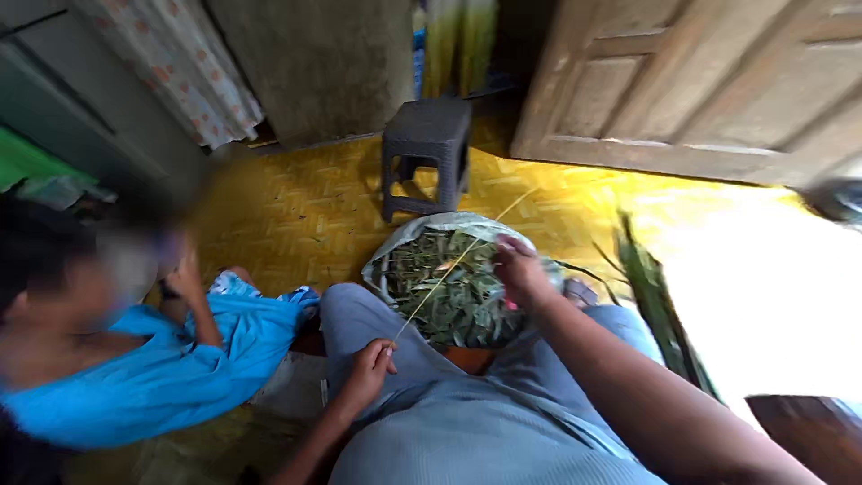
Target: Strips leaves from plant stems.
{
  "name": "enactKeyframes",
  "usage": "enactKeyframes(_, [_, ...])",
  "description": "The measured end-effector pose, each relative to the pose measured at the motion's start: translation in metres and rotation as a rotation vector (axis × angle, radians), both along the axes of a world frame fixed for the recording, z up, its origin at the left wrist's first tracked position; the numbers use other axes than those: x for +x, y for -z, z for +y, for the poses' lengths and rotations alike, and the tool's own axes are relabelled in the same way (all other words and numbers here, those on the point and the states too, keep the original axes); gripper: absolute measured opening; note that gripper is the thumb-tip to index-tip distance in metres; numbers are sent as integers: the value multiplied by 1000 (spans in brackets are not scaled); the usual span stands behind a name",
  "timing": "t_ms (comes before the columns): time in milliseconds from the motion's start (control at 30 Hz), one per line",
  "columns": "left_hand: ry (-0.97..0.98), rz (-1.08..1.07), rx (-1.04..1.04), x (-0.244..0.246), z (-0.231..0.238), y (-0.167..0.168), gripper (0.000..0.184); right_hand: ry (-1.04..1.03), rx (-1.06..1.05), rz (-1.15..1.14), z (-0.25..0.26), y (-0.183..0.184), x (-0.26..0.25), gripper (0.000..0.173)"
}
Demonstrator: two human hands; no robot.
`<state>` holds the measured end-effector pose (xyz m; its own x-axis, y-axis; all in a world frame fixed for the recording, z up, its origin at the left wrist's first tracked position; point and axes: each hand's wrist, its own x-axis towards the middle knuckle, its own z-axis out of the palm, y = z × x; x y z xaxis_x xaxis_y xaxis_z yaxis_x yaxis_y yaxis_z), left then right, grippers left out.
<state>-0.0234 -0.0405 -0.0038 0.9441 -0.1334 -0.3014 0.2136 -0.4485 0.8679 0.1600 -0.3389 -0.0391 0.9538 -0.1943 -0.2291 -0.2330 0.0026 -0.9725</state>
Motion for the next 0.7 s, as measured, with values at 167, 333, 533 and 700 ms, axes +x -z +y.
enactKeyframes(167, [-322, -444, -23, -15, 24, -11, 31, -13, -67, -52, -1, 27, -12, 46])
enactKeyframes(333, [-820, -672, 177, -49, 92, -56, 29, -162, -221, 60, -5, 78, -21, 47])
enactKeyframes(533, [-1454, -756, 184, -128, 195, -59, 36, -198, -361, 205, -18, 120, -29, 49])
enactKeyframes(700, [-1775, -145, 225, -190, 209, 10, 42, -226, -386, 232, -12, 114, -34, 65])
